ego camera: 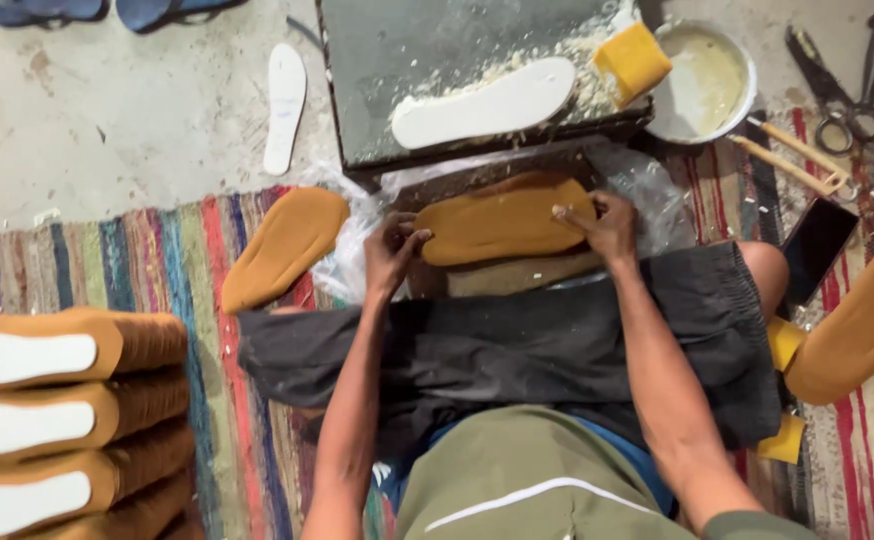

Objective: The person sits on the floor assembling sandal soles. They pick up a white insole, spread glue over it with a yellow sponge, then press the insole onto a tan foam sole, repeating the process for additional soles and setting finished pairs aside.

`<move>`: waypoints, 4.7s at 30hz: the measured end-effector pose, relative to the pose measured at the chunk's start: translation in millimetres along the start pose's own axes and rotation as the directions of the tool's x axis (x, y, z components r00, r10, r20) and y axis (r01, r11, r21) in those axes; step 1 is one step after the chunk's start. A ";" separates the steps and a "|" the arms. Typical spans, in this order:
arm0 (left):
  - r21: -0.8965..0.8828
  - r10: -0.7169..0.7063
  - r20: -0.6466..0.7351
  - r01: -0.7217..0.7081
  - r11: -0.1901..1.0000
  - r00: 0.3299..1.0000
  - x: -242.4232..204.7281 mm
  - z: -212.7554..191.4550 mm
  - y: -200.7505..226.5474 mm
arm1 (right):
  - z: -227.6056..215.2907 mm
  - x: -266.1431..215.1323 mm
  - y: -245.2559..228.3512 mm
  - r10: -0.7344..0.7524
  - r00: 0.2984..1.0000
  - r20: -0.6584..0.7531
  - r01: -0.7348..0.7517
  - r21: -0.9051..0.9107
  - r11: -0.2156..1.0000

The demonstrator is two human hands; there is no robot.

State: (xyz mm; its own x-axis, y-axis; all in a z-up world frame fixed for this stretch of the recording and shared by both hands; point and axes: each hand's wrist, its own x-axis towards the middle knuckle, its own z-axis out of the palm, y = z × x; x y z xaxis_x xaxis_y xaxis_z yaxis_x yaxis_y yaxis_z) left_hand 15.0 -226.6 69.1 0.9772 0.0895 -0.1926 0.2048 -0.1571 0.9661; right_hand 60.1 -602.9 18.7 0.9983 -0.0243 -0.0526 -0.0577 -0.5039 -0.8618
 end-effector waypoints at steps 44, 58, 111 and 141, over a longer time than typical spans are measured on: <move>0.687 0.595 0.287 -0.595 0.418 0.750 95.0 -15.0 125.0 | -98.5 95.2 -145.7 -0.333 0.913 -0.237 0.330 -0.054 0.942; 0.668 0.585 0.356 -0.636 0.386 0.729 93.7 -29.9 126.3 | -62.3 109.6 -156.1 -0.552 0.832 0.061 0.504 -0.498 0.705; 0.597 0.446 0.060 -0.390 0.701 0.893 85.6 -11.4 139.0 | -69.6 121.3 -126.9 -0.441 0.896 -0.059 0.359 -0.490 0.794; -0.160 -0.068 -0.150 0.044 0.986 0.986 -93.4 -15.5 90.9 | -40.0 -90.2 -139.5 0.141 0.972 -0.187 -0.049 0.426 0.903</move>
State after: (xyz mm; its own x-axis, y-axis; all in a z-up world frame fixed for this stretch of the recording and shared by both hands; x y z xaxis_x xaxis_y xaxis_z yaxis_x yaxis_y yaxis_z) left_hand -58.6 -234.1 177.5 0.9415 0.2463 -0.2302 0.2361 0.0059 0.9717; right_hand -21.7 -565.0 163.8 0.9635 -0.2560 -0.0783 -0.1034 -0.0860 -0.9909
